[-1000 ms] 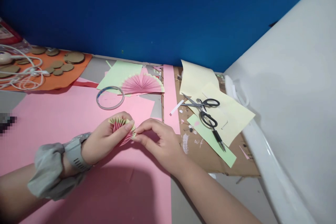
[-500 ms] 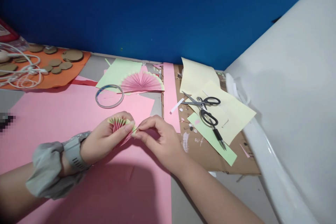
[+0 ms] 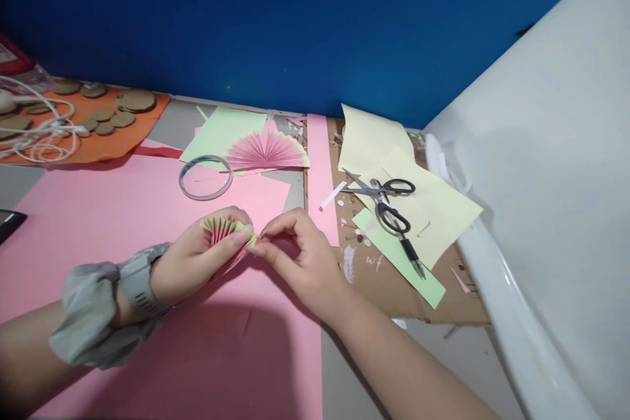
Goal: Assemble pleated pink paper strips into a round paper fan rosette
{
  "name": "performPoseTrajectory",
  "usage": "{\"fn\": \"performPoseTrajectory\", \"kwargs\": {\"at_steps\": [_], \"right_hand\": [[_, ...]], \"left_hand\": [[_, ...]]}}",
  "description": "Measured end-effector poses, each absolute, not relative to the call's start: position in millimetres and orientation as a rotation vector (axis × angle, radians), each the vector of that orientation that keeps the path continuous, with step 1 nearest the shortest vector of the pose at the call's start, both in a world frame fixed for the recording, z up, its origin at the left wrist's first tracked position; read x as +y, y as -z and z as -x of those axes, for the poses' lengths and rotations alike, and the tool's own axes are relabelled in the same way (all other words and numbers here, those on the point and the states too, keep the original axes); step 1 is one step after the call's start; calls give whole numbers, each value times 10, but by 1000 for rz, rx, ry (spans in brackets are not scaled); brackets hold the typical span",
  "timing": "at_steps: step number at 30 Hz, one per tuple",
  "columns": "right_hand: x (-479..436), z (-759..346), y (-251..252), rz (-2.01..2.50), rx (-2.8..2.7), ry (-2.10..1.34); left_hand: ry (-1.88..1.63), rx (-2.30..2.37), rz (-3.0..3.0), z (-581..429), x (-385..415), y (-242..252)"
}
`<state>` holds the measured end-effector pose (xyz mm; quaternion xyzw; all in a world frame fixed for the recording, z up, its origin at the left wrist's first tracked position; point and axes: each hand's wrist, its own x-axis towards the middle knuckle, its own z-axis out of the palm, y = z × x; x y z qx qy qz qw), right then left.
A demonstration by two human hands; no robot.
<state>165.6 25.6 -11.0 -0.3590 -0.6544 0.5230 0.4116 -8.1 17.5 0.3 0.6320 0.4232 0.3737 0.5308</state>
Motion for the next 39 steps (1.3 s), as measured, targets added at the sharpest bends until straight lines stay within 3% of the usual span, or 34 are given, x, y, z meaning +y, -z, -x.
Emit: {"fn": "performPoseTrajectory", "kwargs": {"at_steps": [8, 19, 39], "right_hand": [[274, -1673, 74, 956, -1814, -1253], [326, -1687, 81, 924, -1569, -1385], [317, -1683, 72, 904, -1639, -1350]], "left_hand": [[-915, 1006, -1449, 75, 170, -3], [-759, 863, -1278, 90, 196, -64], [-749, 842, -1219, 101, 170, -7]]}}
